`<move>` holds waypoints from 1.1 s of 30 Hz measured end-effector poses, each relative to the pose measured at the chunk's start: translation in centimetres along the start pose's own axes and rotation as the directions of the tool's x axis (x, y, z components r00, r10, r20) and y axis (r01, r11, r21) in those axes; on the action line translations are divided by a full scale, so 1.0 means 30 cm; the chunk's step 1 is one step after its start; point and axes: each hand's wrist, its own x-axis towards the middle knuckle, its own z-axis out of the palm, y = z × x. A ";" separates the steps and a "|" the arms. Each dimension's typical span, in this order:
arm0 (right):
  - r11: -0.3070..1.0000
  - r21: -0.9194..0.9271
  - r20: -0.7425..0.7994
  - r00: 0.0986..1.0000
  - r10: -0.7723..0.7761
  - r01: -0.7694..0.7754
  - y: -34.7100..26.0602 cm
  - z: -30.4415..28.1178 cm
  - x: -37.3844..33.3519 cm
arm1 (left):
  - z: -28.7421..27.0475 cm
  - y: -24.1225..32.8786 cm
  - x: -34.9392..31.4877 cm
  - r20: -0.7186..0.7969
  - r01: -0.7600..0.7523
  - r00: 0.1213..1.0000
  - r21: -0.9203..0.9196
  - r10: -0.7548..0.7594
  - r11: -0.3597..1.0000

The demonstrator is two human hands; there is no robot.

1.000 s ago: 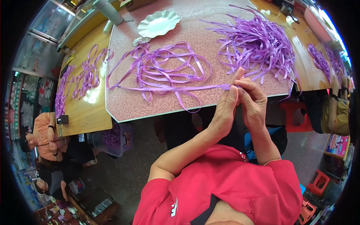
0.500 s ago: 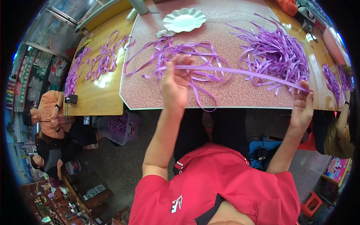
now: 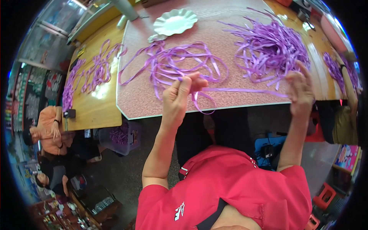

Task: Braiding or tying together purple plastic ribbon strips at a workspace table.

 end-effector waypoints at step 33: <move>0.996 0.051 0.489 0.871 0.042 -0.077 0.061 0.399 -0.030 | 0.144 0.044 -0.063 0.037 0.000 0.999 -0.139 0.006 0.990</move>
